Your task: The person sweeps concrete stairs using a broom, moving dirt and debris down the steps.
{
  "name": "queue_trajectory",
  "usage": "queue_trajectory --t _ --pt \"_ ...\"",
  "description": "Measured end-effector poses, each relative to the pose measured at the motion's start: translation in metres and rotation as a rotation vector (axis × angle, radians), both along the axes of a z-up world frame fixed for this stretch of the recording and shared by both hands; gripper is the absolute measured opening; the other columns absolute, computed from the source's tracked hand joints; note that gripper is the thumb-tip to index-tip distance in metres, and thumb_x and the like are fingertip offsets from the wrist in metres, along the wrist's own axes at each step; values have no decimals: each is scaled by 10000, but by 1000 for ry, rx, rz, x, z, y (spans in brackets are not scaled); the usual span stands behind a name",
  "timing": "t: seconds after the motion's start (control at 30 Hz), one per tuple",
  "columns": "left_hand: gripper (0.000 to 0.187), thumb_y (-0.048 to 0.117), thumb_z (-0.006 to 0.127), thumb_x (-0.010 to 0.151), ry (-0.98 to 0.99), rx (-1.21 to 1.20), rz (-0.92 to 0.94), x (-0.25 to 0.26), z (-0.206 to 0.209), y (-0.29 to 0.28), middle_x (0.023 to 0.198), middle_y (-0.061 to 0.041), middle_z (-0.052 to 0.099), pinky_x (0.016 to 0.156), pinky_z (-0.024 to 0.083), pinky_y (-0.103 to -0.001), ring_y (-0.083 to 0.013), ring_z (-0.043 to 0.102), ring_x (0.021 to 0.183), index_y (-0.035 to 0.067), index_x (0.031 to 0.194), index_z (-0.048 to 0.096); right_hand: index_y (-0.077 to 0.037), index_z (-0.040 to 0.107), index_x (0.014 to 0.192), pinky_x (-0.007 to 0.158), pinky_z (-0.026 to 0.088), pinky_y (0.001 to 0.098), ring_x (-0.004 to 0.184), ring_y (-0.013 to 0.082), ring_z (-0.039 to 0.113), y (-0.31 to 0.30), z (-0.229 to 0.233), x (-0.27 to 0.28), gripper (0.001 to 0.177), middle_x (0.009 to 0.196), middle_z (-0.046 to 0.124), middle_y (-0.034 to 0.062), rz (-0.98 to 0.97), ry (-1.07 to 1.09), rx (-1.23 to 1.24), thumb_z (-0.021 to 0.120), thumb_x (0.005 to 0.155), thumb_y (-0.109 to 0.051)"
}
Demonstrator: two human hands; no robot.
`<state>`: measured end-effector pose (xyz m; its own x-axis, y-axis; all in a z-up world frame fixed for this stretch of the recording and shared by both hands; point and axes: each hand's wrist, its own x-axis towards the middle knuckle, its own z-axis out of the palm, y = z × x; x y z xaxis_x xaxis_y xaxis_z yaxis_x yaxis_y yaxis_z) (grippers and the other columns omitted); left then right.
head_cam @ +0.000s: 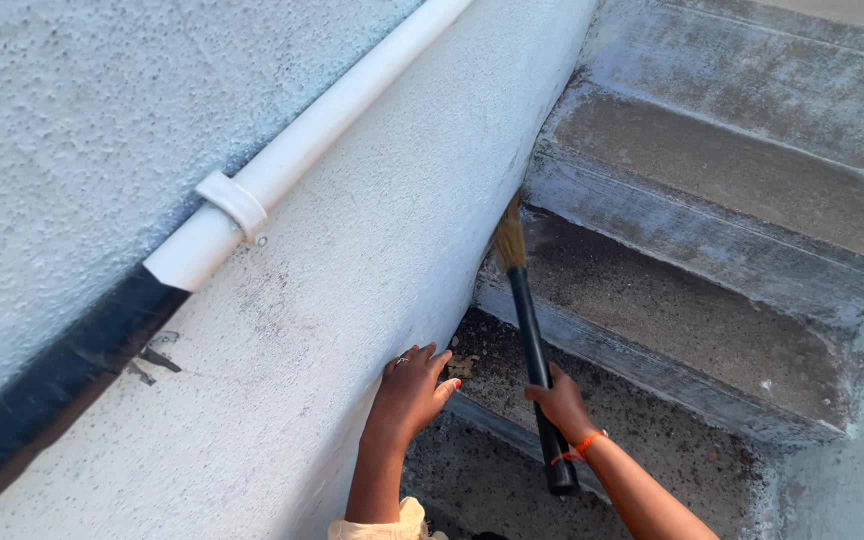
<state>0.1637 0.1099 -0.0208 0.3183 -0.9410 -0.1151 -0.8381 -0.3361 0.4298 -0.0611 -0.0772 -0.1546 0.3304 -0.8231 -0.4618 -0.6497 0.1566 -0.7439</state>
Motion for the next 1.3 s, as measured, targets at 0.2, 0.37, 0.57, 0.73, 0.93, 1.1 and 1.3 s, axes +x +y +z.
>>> queue_trajectory --t 0.2,0.37,0.57,0.73,0.93,1.1,1.3 --pt "606 499 585 958 25 17 -38 6 6 12 1555 -91 419 1175 290 -477 -297 339 1455 187 1469 485 111 576 1235 449 582 400 516 278 654 -20 20 6 508 751 649 180 -295 -332 101 736 808 -116" --pt "597 485 585 951 -14 -15 -23 0 1 3 1544 -86 449 1172 318 -487 -284 381 1460 176 1456 506 15 548 1231 456 544 379 491 244 625 4 7 44 501 738 659 150 -245 -261 177 751 786 -94" --pt "597 502 585 950 -28 -4 -64 5 8 10 1547 -86 437 1127 364 -502 -290 388 1430 173 1441 502 105 637 1197 419 516 392 458 255 584 -10 15 9 436 720 596 160 -468 -527 176 702 813 -91" --pt "579 449 644 929 20 -125 -40 -1 7 -8 1484 -112 515 1118 409 -454 -302 473 1387 147 1414 553 18 518 1308 454 558 384 487 237 633 38 -3 15 573 737 649 123 -173 -257 112 753 802 -116" --pt "533 390 678 908 68 -157 -63 -21 31 -15 1465 -95 540 1104 422 -437 -289 517 1340 163 1383 595 61 526 1374 428 553 406 471 266 635 27 -22 -66 597 736 653 175 -319 -242 167 741 844 -112" --pt "543 424 624 934 90 15 -7 -35 30 -40 1517 -60 492 1155 381 -429 -255 455 1408 194 1421 555 -18 406 1499 566 577 450 619 289 691 57 -14 -75 741 876 721 203 -340 -75 77 731 843 -130" --pt "558 435 616 955 72 -99 -186 -57 21 -56 1534 -100 475 1169 328 -467 -291 397 1449 151 1431 552 -39 383 1527 810 564 396 881 254 738 55 -93 -58 876 1151 701 147 13 17 9 834 788 -175"
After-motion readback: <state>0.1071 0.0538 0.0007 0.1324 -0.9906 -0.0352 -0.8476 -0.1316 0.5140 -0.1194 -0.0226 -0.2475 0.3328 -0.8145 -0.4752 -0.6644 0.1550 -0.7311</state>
